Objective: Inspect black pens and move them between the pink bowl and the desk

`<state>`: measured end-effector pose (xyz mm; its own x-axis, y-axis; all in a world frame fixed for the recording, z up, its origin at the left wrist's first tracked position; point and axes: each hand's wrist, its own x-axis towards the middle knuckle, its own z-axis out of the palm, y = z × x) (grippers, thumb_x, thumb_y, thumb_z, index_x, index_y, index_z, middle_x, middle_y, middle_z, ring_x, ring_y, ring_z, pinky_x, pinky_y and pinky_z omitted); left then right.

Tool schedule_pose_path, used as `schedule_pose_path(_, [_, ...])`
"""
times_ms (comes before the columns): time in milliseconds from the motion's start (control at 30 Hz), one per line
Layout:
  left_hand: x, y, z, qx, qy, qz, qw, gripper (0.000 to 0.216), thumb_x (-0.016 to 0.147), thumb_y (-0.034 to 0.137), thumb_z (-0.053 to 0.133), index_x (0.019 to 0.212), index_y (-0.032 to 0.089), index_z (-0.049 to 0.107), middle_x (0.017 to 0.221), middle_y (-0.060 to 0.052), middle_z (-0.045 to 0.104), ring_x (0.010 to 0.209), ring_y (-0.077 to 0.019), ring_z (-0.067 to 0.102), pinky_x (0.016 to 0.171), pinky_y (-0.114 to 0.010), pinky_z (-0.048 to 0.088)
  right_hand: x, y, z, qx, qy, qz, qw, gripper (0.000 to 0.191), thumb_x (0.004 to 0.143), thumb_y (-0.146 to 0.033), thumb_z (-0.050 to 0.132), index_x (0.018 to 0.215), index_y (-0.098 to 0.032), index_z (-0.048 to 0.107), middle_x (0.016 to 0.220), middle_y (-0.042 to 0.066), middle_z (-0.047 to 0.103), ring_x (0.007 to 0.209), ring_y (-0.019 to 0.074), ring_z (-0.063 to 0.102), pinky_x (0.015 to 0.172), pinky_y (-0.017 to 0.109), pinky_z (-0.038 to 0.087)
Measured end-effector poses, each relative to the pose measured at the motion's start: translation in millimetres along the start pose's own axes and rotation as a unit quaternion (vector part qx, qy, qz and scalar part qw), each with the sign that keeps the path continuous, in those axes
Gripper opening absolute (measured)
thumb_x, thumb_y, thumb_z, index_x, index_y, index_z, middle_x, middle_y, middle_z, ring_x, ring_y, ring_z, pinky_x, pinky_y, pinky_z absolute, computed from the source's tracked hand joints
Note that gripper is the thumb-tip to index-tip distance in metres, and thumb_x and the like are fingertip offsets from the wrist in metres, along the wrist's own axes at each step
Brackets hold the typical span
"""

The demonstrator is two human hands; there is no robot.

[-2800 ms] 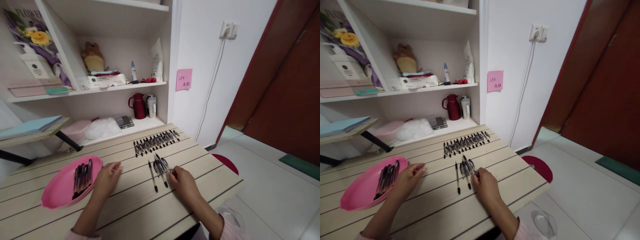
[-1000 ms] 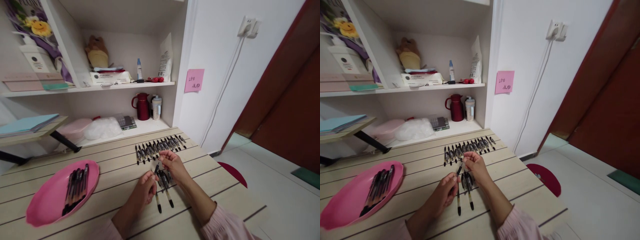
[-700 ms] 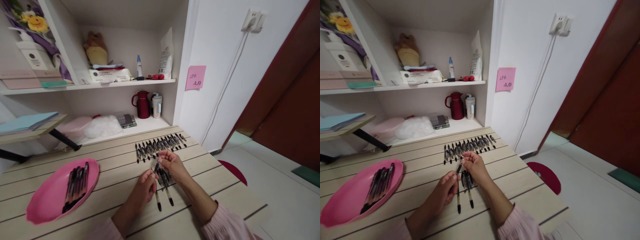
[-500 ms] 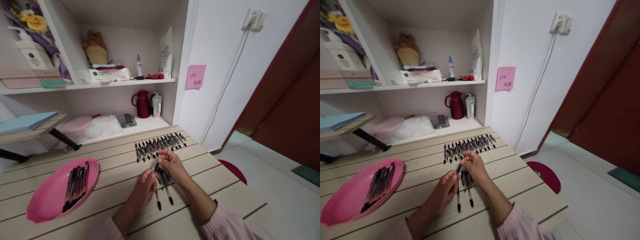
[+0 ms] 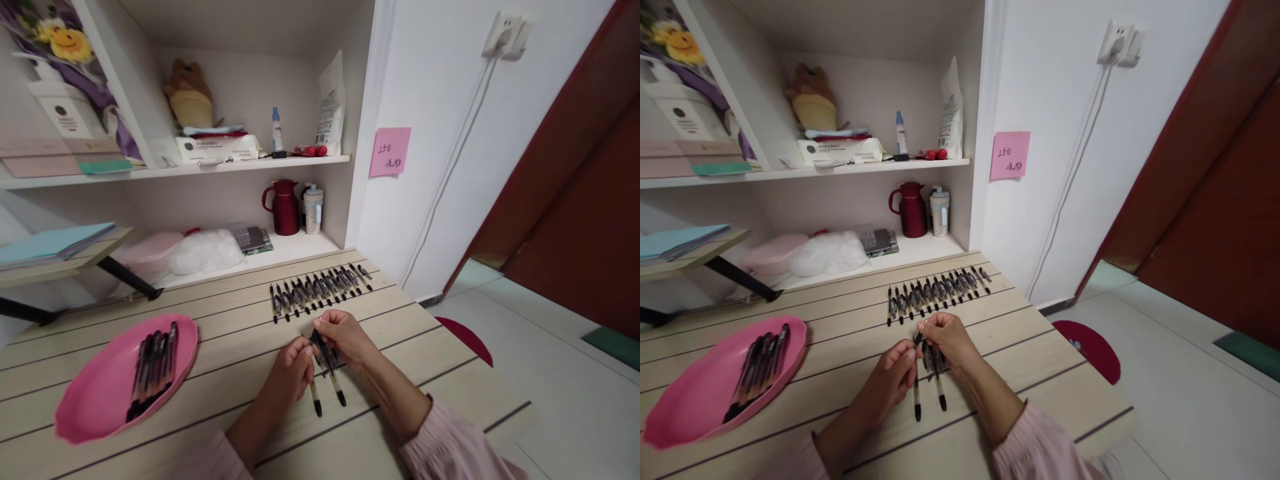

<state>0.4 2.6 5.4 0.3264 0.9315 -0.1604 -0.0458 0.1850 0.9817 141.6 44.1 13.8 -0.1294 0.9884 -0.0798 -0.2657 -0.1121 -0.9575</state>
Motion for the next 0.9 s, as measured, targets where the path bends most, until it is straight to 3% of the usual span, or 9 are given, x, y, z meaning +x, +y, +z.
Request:
schedule_pose_path(167, [-1.2,2.8,1.1,-0.014,-0.001,-0.006,1.0,0.028,0.076,0.046,0.051,0.083,0.019,0.048,0.046,0.009,0.042,0.029,-0.0018,0.02,0.032,-0.016,0.01,-1.1,-1.7,-0.7,0.026,-0.041,0.016,0.999,0.032,0.063,-0.042,0.069,0.079,-0.015,0.063,0.045,-0.005,0.049,0.037,0.0044,0.038,0.037,0.017,0.024])
schedule_pose_path(300, [-2.7,5.0,2.9,-0.016,0.009,-0.009,1.0,0.028,0.075,0.046,0.051,0.082,0.019,0.048,0.046,0.009,0.041,0.029,-0.0016,0.018,0.032,-0.016,0.009,-2.7,-0.9,0.8,0.04,-0.019,0.019,0.999,0.028,0.057,-0.036,0.074,0.065,-0.015,0.057,0.043,-0.007,0.046,0.036,0.0039,0.039,0.037,0.016,0.024])
schedule_pose_path(467, [-4.4,7.9,4.6,-0.015,0.011,-0.007,1.0,0.028,0.074,0.046,0.052,0.081,0.02,0.048,0.046,0.009,0.041,0.029,-0.0016,0.019,0.032,-0.016,0.009,-3.4,-1.9,0.8,0.053,-0.053,0.022,0.997,0.028,0.061,-0.037,0.07,0.077,-0.015,0.06,0.046,-0.006,0.05,0.037,0.0041,0.039,0.037,0.016,0.022])
schedule_pose_path(600, [-4.8,9.2,5.7,-0.016,0.011,-0.008,1.0,0.028,0.073,0.046,0.053,0.081,0.02,0.048,0.045,0.009,0.041,0.029,-0.0019,0.019,0.032,-0.016,0.008,-2.9,-0.9,0.2,0.053,-0.021,0.013,0.998,0.027,0.057,-0.034,0.074,0.064,-0.016,0.055,0.043,-0.008,0.046,0.035,0.0029,0.036,0.037,0.016,0.023])
schedule_pose_path(767, [-3.8,8.3,5.4,-0.02,0.01,-0.007,1.0,0.026,0.074,0.045,0.051,0.081,0.019,0.048,0.045,0.009,0.042,0.029,-0.0017,0.018,0.032,-0.016,0.008,-3.9,-3.1,0.3,0.055,-0.039,0.022,0.997,0.027,0.063,-0.037,0.069,0.076,-0.015,0.061,0.046,-0.005,0.05,0.038,0.0043,0.039,0.037,0.016,0.022])
schedule_pose_path(900, [-4.2,8.1,5.1,-0.012,0.014,-0.008,1.0,0.029,0.073,0.046,0.053,0.082,0.019,0.049,0.045,0.009,0.042,0.029,-0.0017,0.019,0.032,-0.016,0.009,-3.6,-4.1,-1.0,0.04,-0.005,0.016,0.999,0.026,0.056,-0.033,0.074,0.064,-0.015,0.057,0.044,-0.007,0.047,0.036,0.0023,0.034,0.037,0.015,0.022])
